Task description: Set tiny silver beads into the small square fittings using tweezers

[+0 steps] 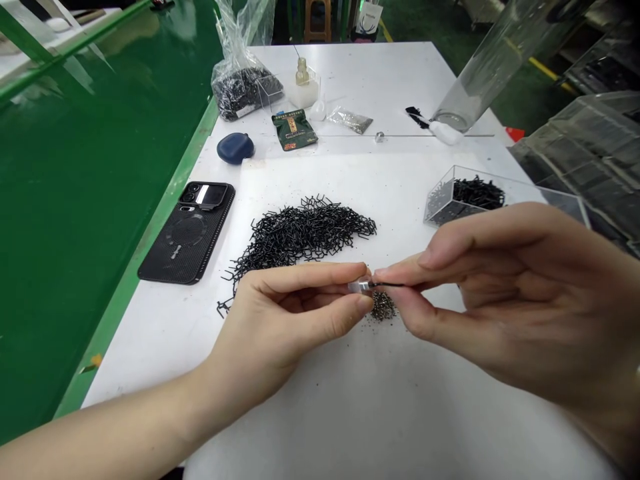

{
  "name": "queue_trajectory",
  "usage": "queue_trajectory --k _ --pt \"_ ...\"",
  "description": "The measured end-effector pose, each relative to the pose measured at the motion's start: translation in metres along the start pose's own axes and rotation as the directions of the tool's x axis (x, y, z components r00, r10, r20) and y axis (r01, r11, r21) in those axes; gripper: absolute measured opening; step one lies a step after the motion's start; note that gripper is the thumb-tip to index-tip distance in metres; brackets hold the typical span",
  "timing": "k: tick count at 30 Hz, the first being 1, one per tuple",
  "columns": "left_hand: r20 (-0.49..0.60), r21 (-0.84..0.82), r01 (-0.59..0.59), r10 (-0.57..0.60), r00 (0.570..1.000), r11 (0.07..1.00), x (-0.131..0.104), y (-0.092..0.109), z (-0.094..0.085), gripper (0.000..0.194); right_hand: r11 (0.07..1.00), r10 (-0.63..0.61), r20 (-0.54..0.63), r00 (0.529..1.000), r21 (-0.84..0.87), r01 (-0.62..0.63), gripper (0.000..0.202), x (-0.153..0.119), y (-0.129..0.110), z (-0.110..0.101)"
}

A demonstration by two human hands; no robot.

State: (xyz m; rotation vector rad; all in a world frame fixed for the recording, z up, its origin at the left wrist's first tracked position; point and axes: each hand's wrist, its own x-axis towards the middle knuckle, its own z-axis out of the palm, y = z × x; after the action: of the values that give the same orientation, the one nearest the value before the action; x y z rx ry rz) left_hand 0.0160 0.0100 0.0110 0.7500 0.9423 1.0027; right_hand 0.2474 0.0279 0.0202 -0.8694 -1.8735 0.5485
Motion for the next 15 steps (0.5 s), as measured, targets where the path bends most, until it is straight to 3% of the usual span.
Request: queue_trajectory --k 3,9,15 --pt "-0.009 0.006 -0.001 0.001 1.0 1.0 -0.0006 0.0001 -0.0001 0.037 0.999 -0.03 0.016 0.999 -0.044 0.031 0.034 -0.001 -0.0001 -0.0014" --pt "-0.021 0.016 -0.012 0.012 1.0 1.0 0.001 0.0015 0.0008 0.034 0.994 0.042 0.015 0.999 -0.103 -0.04 0.032 -0.0029 -0.0011 -0.0034" --pt "-0.025 -0.022 -0.024 0.023 0.999 0.999 -0.0009 0.0003 -0.0003 0.035 0.999 -0.008 0.018 1.0 -0.051 0.009 0.033 -0.0005 0.0002 -0.002"
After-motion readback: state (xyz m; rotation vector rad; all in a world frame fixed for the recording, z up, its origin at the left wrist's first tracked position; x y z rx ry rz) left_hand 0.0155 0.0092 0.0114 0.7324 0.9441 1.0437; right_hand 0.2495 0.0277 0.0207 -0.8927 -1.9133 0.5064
